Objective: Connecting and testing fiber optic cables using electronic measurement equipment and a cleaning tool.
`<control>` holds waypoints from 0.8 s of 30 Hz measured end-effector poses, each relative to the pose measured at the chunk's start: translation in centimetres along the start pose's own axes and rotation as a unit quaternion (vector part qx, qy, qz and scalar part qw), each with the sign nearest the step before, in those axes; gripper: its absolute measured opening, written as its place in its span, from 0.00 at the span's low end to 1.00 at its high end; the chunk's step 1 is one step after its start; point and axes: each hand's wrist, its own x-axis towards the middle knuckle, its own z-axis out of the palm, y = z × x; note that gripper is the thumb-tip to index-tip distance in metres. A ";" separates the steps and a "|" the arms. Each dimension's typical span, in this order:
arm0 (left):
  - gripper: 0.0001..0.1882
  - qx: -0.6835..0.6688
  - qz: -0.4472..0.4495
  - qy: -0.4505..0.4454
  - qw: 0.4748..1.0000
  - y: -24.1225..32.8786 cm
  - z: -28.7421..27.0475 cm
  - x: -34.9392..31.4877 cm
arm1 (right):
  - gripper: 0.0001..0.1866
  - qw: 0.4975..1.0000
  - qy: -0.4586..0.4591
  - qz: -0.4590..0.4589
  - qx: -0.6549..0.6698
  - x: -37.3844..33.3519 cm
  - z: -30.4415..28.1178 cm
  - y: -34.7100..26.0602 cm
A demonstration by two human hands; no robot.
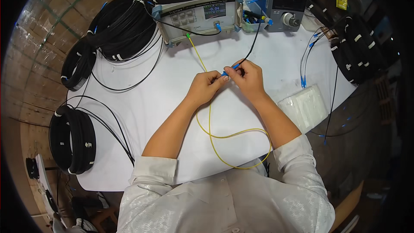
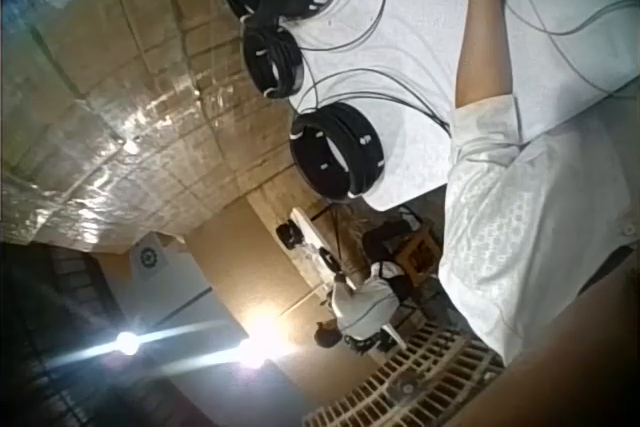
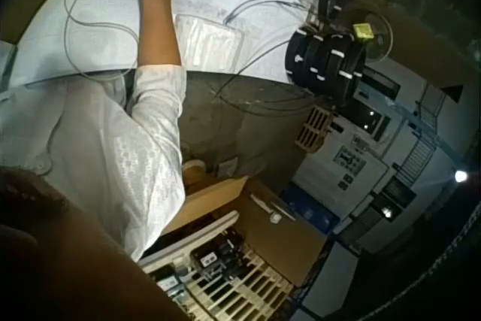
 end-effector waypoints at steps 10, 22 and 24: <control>0.12 -0.092 -0.026 -0.009 0.995 0.0 -0.1 0.0 | 0.13 0.979 -0.066 0.126 0.146 -0.5 0.5 1.3; 0.11 -0.092 0.030 0.017 0.995 -0.5 -0.1 0.1 | 0.11 0.923 -0.138 0.189 0.306 0.0 -0.3 1.1; 0.11 -0.102 0.036 0.016 0.994 -0.2 -0.1 0.0 | 0.11 0.924 -0.144 0.194 0.297 -0.1 -0.1 1.6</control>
